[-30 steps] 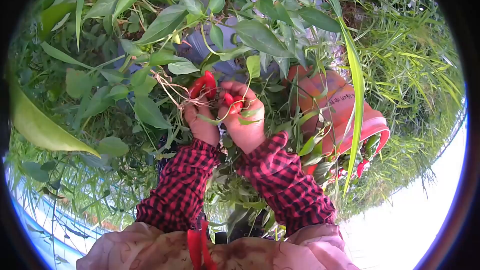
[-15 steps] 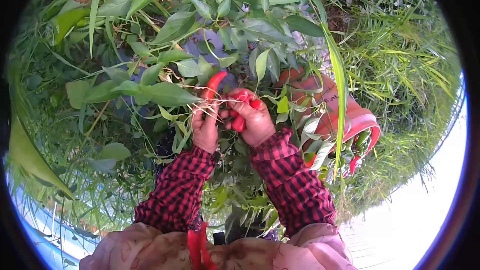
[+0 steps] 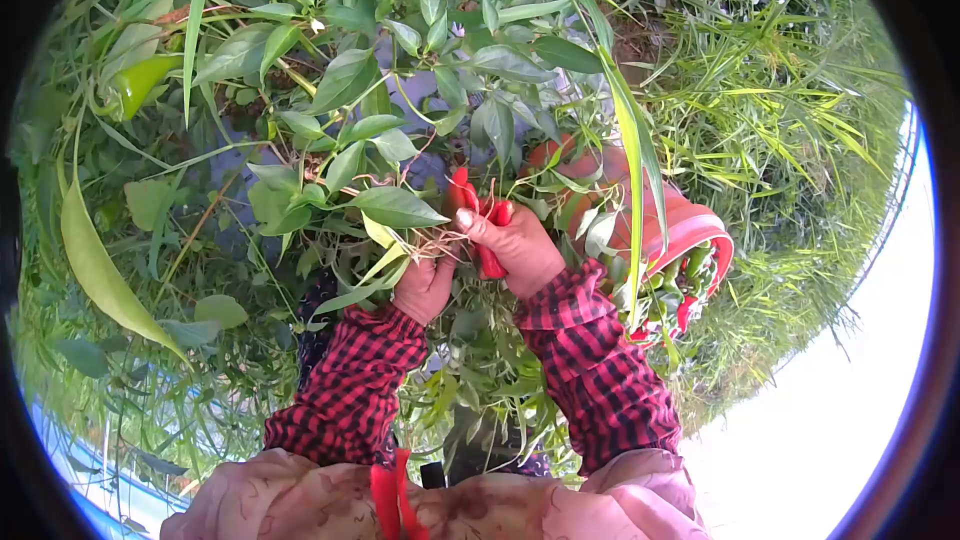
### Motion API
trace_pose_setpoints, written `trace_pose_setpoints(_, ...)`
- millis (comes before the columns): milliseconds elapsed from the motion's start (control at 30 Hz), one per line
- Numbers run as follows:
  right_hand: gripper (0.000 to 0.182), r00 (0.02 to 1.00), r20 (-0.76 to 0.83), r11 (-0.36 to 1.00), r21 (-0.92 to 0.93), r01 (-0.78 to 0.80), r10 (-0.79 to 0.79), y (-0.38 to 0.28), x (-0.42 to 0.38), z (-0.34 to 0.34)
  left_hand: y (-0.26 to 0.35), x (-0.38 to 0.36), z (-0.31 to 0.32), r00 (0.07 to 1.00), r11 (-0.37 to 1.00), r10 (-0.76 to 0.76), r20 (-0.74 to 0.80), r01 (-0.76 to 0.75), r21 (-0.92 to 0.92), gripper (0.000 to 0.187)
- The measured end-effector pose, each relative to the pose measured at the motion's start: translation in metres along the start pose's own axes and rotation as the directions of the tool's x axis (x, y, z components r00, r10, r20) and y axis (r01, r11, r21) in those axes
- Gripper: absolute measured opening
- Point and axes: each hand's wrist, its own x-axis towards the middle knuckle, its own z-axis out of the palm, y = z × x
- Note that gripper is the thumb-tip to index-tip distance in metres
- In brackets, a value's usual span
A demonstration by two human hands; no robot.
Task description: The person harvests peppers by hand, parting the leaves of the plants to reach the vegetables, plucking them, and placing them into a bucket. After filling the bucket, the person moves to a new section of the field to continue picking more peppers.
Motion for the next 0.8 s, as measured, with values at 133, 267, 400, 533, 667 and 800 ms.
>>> trace_pose_setpoints(133,0.039,0.972,0.092,0.967,-0.117,0.227,-0.217,0.01,-0.017,-0.003,-0.005,-0.007,0.002,0.98,0.991,0.131,0.15,-0.135,0.016,0.028)
trace_pose_setpoints(267,0.039,0.921,0.12,0.918,-0.105,0.382,-0.37,0.015,-0.043,-0.006,0.006,-0.007,0.002,0.963,0.995,0.097,0.25,-0.089,-0.045,0.03)
trace_pose_setpoints(400,0.039,0.942,0.102,0.944,0.117,0.309,-0.321,0.031,-0.047,-0.019,-0.02,-0.024,0.022,0.917,0.924,-0.181,0.356,0.283,-0.258,0.026)
trace_pose_setpoints(533,0.038,0.883,0.452,0.98,0.197,0.038,-0.125,0.031,-0.07,-0.039,-0.031,-0.025,0.027,0.954,0.858,-0.1,0.282,0.226,-0.461,0.021)
trace_pose_setpoints(667,0.033,0.849,0.515,0.991,0.009,0.134,-0.119,0.041,-0.133,-0.028,0.012,-0.013,0.027,0.942,0.895,-0.263,0.21,0.319,-0.311,0.037)
trace_pose_setpoints(800,0.026,0.797,0.371,0.877,0.266,0.4,-0.476,0.035,-0.204,-0.089,-0.002,-0.021,0.02,0.967,0.992,0.045,0.252,-0.013,-0.125,0.05)
